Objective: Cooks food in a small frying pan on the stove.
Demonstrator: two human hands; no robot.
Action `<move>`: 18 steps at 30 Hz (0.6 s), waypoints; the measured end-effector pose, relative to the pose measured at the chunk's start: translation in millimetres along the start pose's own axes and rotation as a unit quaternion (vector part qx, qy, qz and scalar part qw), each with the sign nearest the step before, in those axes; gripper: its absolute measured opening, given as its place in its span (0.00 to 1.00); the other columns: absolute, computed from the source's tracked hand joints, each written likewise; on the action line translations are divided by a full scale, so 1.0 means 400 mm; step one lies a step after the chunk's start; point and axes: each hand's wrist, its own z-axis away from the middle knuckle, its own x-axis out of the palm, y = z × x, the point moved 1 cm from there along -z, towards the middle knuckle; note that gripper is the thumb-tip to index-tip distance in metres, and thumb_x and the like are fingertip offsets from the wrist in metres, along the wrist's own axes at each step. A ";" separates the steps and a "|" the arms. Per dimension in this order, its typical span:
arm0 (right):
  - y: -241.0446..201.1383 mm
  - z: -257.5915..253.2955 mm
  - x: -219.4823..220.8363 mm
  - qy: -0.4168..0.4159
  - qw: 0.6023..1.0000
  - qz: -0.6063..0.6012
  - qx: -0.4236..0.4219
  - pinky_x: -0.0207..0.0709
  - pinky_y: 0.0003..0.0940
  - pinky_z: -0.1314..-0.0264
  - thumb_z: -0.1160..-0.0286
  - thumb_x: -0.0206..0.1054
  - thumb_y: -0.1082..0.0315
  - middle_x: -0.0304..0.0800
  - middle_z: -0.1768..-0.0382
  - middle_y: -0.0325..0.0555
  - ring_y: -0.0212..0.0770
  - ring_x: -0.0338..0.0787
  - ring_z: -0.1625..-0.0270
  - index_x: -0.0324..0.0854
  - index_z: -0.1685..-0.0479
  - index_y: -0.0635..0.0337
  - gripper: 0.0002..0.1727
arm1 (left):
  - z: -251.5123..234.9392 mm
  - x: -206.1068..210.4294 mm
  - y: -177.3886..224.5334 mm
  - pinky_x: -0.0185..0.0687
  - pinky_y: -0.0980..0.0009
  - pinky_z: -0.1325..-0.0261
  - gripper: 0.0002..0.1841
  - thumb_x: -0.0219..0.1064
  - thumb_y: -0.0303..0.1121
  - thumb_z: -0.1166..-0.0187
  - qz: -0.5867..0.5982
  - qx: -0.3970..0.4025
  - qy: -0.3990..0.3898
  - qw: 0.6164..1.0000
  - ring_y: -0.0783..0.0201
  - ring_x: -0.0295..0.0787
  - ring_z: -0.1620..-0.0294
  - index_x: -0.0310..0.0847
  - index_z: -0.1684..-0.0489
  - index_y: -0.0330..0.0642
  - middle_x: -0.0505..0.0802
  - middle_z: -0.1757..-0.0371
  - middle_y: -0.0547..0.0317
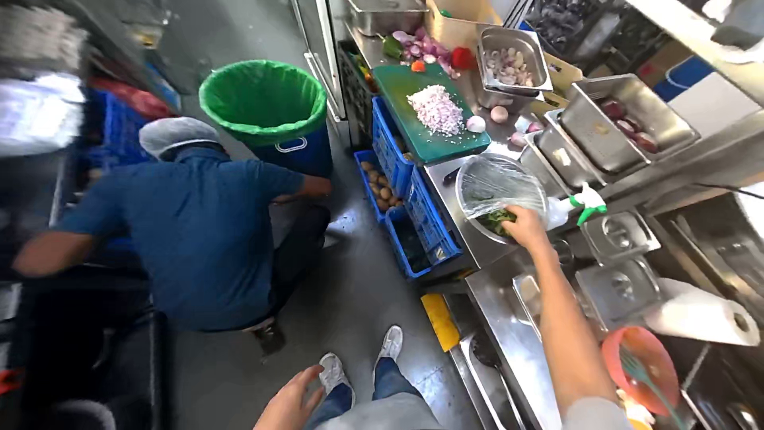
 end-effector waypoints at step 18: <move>0.054 0.093 -0.026 0.105 0.833 -0.521 0.154 0.86 0.25 0.68 0.14 0.62 0.62 0.92 0.64 0.32 0.25 0.88 0.69 0.82 0.45 0.52 0.09 | -0.042 -0.010 0.217 0.75 0.44 0.21 0.25 0.62 0.37 0.12 0.089 0.120 -0.038 0.988 0.42 0.84 0.28 0.72 0.20 0.35 0.84 0.25 0.38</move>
